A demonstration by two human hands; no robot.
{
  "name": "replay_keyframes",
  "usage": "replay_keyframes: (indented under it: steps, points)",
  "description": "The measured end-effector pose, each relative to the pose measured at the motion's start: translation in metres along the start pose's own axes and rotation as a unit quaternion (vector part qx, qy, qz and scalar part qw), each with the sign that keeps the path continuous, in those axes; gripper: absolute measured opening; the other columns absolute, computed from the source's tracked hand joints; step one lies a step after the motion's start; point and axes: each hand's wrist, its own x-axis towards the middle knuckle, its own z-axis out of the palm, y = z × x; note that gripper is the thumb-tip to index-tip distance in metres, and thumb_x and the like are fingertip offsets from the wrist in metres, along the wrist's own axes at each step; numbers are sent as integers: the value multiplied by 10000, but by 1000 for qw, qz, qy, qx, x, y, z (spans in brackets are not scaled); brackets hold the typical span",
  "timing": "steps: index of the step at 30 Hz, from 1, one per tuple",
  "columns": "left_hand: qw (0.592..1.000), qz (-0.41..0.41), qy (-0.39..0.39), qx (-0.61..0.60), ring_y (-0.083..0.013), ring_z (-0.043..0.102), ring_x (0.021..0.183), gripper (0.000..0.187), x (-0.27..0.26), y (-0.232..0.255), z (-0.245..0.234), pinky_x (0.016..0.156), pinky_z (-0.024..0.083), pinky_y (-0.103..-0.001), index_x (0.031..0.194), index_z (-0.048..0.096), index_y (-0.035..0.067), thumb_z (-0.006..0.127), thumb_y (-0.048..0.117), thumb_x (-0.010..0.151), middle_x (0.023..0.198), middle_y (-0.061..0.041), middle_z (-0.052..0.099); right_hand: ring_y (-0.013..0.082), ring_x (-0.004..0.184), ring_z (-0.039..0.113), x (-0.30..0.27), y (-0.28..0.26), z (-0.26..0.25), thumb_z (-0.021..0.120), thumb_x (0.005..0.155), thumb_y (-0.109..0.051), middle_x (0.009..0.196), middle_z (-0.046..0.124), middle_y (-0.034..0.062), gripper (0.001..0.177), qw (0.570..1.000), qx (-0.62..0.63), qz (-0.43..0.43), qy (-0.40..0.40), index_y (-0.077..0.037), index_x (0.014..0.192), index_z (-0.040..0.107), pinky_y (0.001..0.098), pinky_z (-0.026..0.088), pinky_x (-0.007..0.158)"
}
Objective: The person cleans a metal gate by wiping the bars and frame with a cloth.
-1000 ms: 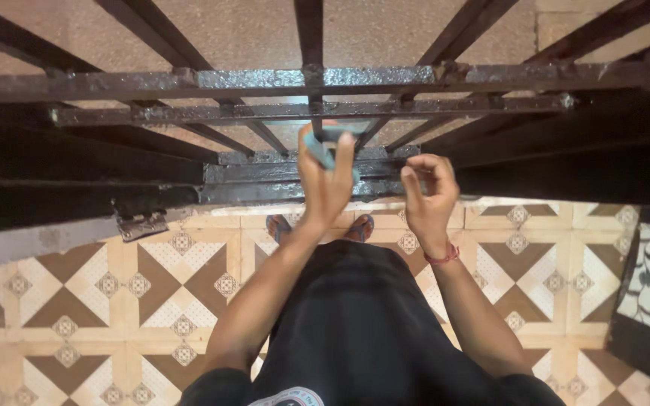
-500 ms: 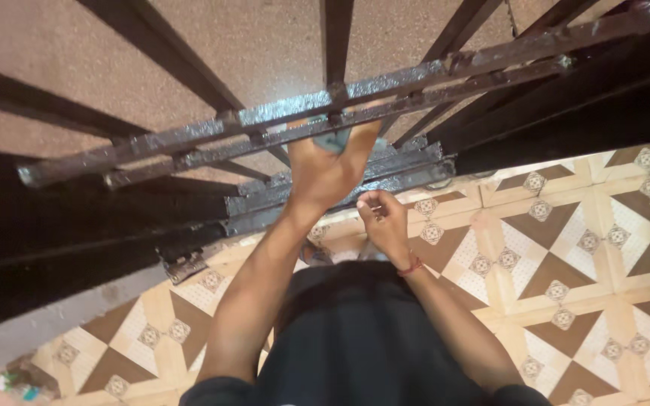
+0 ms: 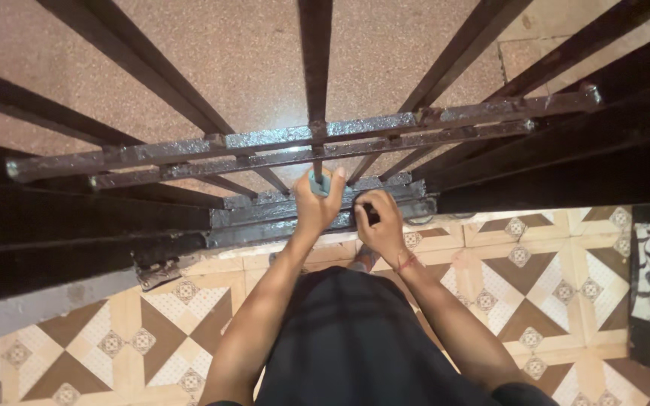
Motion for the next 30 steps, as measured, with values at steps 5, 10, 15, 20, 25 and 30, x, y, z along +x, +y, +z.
replay_keyframes:
  steps: [5,10,15,20,25,30]
  points:
    - [994,-97,45,30,-106,434,501,380,19,45,-2,482,364,-336,647,541,24,759,124,940,532,-27,487,312,809,636,3,11,4,702,830,-8,907,655,102,111,997,-21,-72,-24,-64,910,648,395,501,685]
    - [997,76,22,-15,-97,563,683,95,51,141,-31,605,449,-327,885,664,35,706,95,947,737,-26,613,332,820,623,0,23,11,712,812,-7,903,639,111,134,994,-29,-96,-35,-53,911,635,410,501,708]
    - [997,63,-14,-51,-86,622,671,82,60,153,-37,608,492,-306,913,677,35,732,95,910,755,-9,663,337,853,634,8,20,17,702,814,-6,909,632,109,139,992,-23,-123,-17,-54,911,615,424,515,753]
    - [993,-115,-32,22,-176,526,602,282,24,60,-15,576,434,-355,814,636,-6,777,156,997,648,-70,579,347,858,633,9,19,13,707,815,0,900,633,118,132,993,-27,-117,-4,-59,902,627,426,513,771]
    - [999,-15,-38,-2,-199,626,804,282,-13,19,-22,738,517,-359,1200,584,-10,588,225,1043,918,-108,642,348,864,639,16,21,8,696,811,12,906,642,128,128,994,-25,-106,-4,-47,902,629,423,515,769]
    - [994,93,-5,59,-348,664,1118,452,-38,12,-43,905,492,-440,1327,526,-97,392,304,1167,1200,-270,623,341,863,641,15,23,14,700,806,18,907,647,127,130,994,-28,-109,-3,-49,893,630,418,521,774]
